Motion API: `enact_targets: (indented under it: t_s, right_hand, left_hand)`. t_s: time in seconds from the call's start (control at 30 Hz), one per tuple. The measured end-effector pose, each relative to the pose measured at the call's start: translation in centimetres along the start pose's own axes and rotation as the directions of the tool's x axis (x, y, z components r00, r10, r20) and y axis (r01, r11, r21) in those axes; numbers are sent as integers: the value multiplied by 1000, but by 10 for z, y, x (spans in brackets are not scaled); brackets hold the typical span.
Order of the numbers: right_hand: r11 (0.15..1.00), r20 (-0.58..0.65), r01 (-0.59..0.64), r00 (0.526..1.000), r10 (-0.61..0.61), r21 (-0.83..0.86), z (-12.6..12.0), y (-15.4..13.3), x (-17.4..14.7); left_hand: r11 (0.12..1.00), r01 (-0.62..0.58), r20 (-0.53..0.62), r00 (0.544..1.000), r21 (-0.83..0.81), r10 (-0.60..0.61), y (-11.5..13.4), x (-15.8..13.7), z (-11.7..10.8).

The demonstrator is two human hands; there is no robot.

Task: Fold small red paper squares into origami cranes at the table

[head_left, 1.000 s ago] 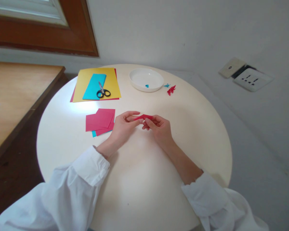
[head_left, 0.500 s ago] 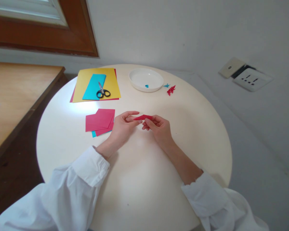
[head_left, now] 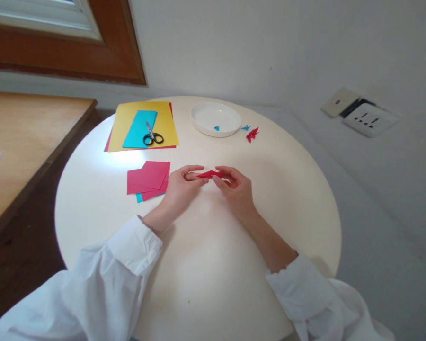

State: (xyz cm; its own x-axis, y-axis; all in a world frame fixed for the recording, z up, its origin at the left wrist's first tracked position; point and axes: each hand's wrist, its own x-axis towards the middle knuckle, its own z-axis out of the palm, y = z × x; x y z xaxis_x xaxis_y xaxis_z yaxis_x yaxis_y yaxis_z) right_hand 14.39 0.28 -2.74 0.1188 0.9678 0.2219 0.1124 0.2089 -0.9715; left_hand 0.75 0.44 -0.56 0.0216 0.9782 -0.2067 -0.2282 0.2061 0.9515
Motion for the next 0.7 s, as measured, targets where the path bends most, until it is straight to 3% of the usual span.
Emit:
enact_targets:
  t_s: [0.17,0.43,0.7]
  right_hand:
    - [997,-23,-15,1000,13,-77,1,1,0]
    - [995,4,-94,996,94,45,3,-2,-1]
    - [992,66,-119,991,116,37,4,-4,-3]
  left_hand:
    - [1000,-7,14,1000,-2,7,0,-1,-1]
    - [999,5,180,984,-53,4,0,-4,0]
    - [999,-38,151,988,27,34,3,-6,0]
